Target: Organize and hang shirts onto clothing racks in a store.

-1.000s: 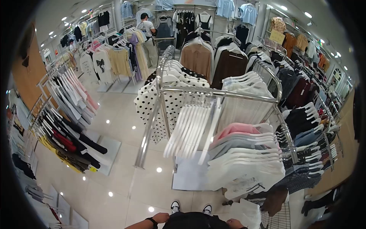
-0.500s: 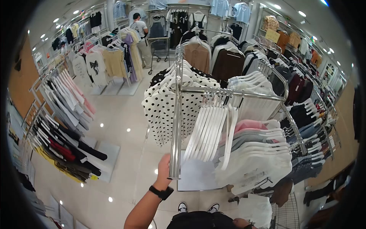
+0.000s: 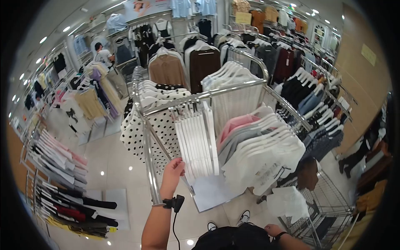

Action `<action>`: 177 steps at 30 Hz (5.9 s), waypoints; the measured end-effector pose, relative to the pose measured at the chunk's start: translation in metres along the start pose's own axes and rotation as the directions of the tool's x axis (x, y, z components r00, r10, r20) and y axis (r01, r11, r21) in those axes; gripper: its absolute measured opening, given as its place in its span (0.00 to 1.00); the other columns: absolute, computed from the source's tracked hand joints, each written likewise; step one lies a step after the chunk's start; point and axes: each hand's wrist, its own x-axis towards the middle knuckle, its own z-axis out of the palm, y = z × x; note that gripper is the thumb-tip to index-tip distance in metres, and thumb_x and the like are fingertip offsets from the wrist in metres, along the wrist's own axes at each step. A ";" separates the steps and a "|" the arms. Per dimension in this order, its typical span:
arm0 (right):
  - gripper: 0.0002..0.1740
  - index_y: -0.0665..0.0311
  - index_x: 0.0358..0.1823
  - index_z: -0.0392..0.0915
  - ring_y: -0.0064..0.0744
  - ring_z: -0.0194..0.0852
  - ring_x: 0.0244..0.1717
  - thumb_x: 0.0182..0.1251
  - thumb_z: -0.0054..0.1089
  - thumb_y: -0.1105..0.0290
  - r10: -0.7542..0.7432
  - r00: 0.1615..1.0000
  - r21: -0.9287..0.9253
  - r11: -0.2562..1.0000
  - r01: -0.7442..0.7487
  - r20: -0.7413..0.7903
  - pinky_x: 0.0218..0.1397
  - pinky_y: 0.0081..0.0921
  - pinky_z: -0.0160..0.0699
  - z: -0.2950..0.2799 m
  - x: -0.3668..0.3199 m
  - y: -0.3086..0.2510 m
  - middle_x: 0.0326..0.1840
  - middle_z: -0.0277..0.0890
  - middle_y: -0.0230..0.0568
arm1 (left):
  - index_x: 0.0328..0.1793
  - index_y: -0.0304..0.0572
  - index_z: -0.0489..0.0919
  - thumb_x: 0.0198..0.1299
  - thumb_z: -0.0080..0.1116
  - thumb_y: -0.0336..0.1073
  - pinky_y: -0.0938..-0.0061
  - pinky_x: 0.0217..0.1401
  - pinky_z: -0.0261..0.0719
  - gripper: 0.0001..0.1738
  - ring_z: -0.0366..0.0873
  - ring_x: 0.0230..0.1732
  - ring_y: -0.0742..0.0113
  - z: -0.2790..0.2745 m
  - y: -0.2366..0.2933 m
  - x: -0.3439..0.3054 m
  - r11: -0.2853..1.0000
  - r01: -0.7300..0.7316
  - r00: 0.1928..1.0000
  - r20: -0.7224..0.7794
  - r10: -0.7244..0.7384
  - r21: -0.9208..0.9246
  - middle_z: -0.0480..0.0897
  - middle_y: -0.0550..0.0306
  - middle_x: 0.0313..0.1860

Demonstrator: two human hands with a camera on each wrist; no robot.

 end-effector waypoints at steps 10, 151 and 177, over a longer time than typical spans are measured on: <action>0.19 0.54 0.50 0.82 0.60 0.82 0.48 0.75 0.46 0.52 -0.208 0.974 -0.284 0.943 0.176 -0.087 0.54 0.52 0.80 -0.042 -0.034 0.062 0.46 0.85 0.52 | 0.47 0.42 0.73 0.71 0.53 0.33 0.76 0.37 0.77 0.04 0.75 0.34 0.74 -0.014 0.018 -0.005 0.951 -0.199 0.980 -0.068 0.188 -0.235 0.76 0.62 0.38; 0.07 0.67 0.42 0.83 0.44 0.82 0.26 0.67 0.63 0.71 -0.716 0.628 -0.010 0.662 0.750 -0.307 0.32 0.32 0.77 -0.027 -0.319 -0.114 0.27 0.81 0.49 | 0.63 0.31 0.78 0.68 0.63 0.43 0.64 0.60 0.79 0.25 0.81 0.55 0.48 0.171 -0.131 -0.395 0.944 -0.208 0.899 0.431 0.081 0.256 0.83 0.42 0.54; 0.13 0.72 0.41 0.82 0.40 0.81 0.27 0.72 0.60 0.66 -0.479 0.717 0.252 0.713 0.654 -0.506 0.34 0.35 0.77 -0.063 -0.230 0.198 0.28 0.83 0.51 | 0.37 0.38 0.80 0.65 0.47 0.25 0.81 0.35 0.69 0.09 0.73 0.32 0.80 0.308 -0.016 -0.535 0.888 0.412 0.884 0.328 -0.335 -0.204 0.77 0.67 0.30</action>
